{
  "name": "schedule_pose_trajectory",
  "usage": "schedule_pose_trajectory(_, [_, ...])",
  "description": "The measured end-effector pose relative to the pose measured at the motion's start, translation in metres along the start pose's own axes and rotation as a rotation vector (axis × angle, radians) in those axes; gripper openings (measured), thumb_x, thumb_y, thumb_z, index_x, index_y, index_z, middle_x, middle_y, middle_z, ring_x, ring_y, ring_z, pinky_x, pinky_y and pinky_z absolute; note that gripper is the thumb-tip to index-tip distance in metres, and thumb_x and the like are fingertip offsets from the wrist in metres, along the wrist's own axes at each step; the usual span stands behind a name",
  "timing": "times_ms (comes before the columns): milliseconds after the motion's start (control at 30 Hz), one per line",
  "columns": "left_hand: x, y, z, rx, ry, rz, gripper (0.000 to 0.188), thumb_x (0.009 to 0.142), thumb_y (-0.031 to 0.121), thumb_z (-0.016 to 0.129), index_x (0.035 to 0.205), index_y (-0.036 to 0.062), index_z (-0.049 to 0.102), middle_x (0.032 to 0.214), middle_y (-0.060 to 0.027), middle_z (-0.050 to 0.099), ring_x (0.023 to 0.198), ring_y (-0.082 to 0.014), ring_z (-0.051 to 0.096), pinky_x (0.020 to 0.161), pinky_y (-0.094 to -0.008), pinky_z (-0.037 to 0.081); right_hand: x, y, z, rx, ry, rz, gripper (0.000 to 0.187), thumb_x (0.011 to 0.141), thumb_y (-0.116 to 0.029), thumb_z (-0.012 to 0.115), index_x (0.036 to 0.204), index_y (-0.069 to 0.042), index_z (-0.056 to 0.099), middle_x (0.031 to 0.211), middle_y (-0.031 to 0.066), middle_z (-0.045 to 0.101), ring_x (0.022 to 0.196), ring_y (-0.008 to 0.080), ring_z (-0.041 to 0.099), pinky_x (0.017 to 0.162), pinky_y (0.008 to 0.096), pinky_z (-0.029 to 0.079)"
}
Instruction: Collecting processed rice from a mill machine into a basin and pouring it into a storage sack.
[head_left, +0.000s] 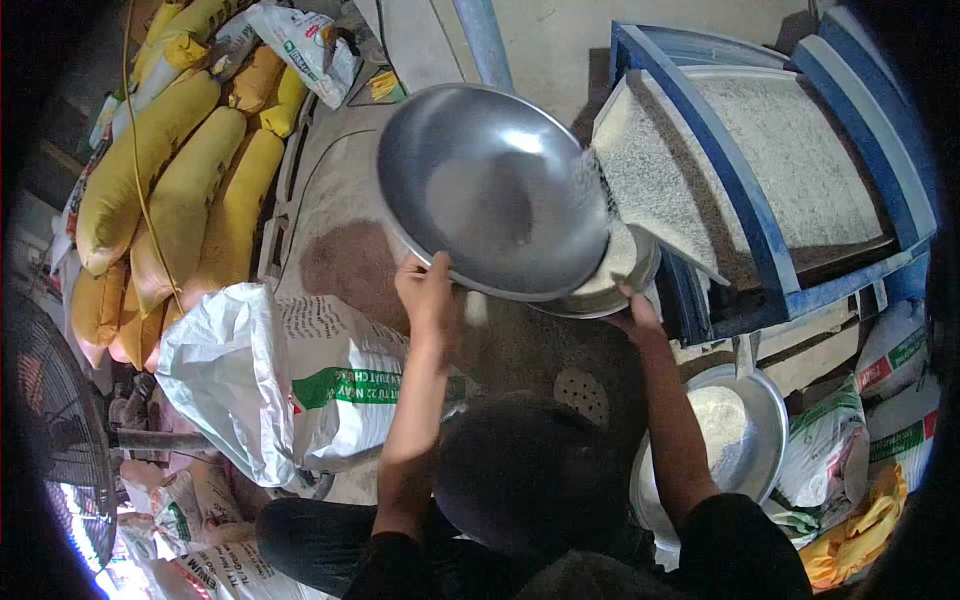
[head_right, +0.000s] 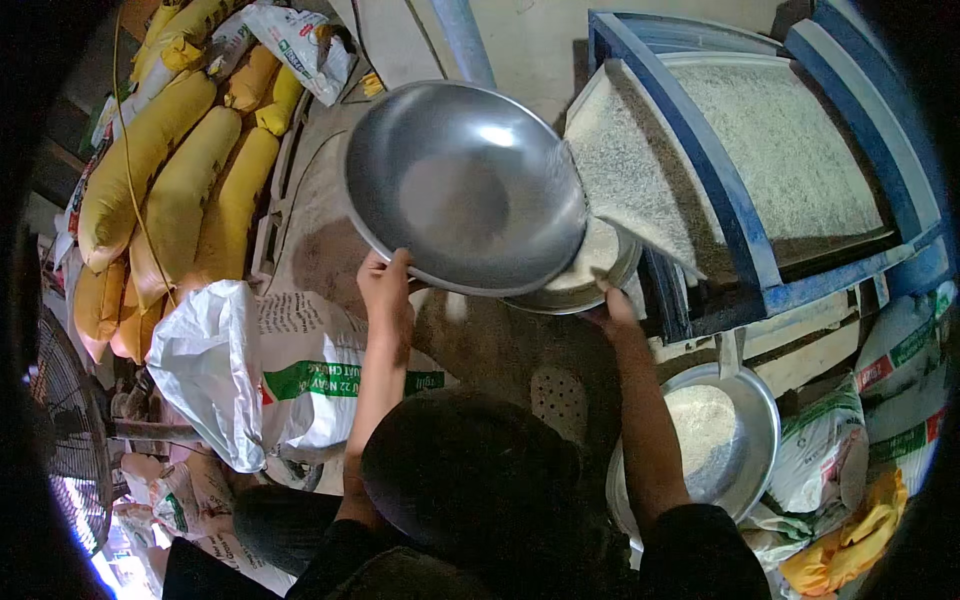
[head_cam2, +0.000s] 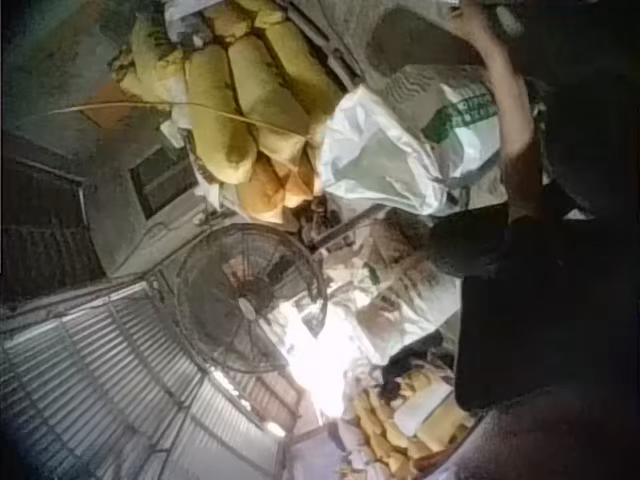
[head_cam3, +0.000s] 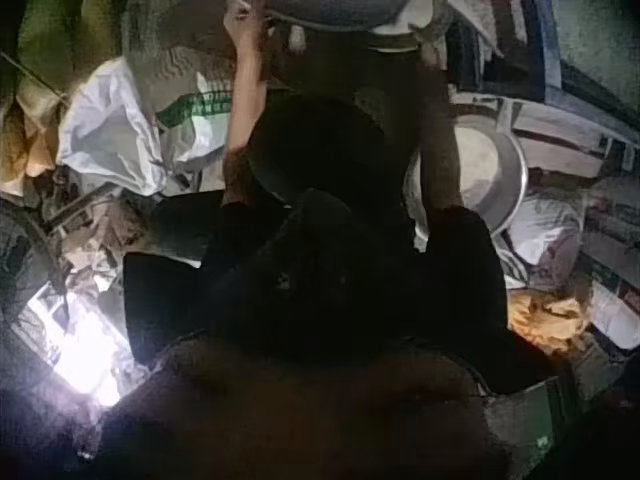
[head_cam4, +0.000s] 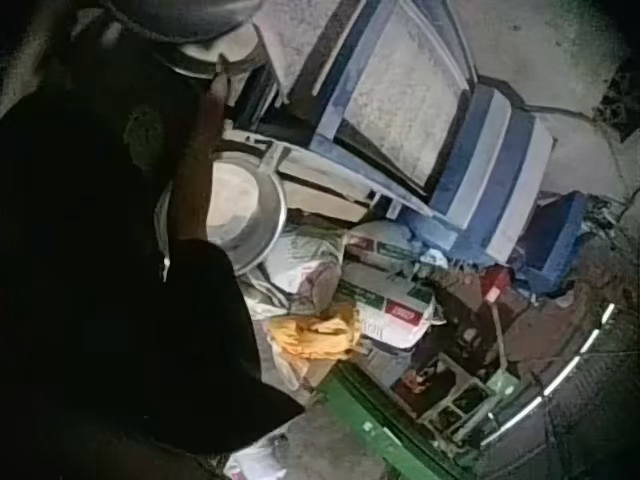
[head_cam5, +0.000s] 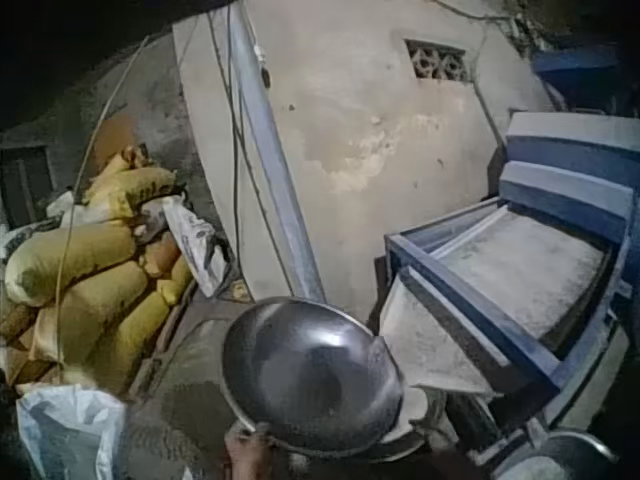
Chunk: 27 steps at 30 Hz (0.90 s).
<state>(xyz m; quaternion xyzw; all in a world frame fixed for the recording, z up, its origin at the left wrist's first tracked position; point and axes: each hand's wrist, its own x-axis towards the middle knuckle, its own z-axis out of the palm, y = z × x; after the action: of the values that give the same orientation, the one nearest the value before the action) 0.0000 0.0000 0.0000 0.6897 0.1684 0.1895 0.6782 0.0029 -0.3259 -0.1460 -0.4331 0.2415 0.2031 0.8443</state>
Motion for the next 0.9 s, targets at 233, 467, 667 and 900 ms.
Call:
schedule_pose_trajectory(233, [-0.008, 0.014, 0.010, -0.219, -0.139, -0.323, 0.007, 0.084, 0.004, 0.053, 0.077, 0.0039, 0.056, 0.071, -0.0057, 0.056, 0.058, -0.0164, 0.058, 0.048, -0.0314, 0.053, 0.027, 0.052, 0.000, -0.496, -0.327, -0.527, 0.028, 0.091, -0.018, 0.052, 0.112, 0.000, 0.048, 0.107, 0.0122, 0.054, 0.099, 0.0230, 0.056, 0.082, 0.0375, 0.052])
schedule_pose_trajectory(467, [-0.002, 0.043, 0.017, -0.258, -0.135, -0.463, 0.013, 0.076, -0.005, 0.051, 0.069, 0.0058, 0.052, 0.062, -0.0027, 0.052, 0.047, -0.0109, 0.047, 0.036, -0.0248, 0.034, 0.000, 0.069, 0.056, 0.144, -0.098, 0.050, 0.037, 0.092, -0.017, 0.053, 0.124, 0.000, 0.044, 0.123, 0.0148, 0.049, 0.118, 0.0254, 0.048, 0.098, 0.0425, 0.044])
schedule_pose_trajectory(667, [0.006, 0.051, 0.022, -0.186, -0.199, -0.416, 0.008, 0.078, -0.004, 0.050, 0.076, 0.0024, 0.055, 0.066, -0.0052, 0.055, 0.048, -0.0134, 0.050, 0.038, -0.0254, 0.039, 0.022, 0.102, 0.132, -0.629, -0.440, -0.322, 0.035, 0.089, -0.017, 0.059, 0.121, -0.006, 0.049, 0.119, 0.0130, 0.052, 0.113, 0.0251, 0.050, 0.092, 0.0437, 0.047])
schedule_pose_trajectory(900, [-0.012, 0.041, 0.048, -0.145, -0.212, -0.393, 0.011, 0.081, 0.003, 0.051, 0.087, -0.0006, 0.060, 0.078, -0.0099, 0.062, 0.063, -0.0215, 0.061, 0.056, -0.0339, 0.056, 0.065, 0.199, 0.181, -0.473, -0.856, -0.616, 0.036, 0.085, -0.014, 0.063, 0.115, -0.001, 0.047, 0.109, 0.0149, 0.058, 0.106, 0.0251, 0.055, 0.088, 0.0395, 0.051])
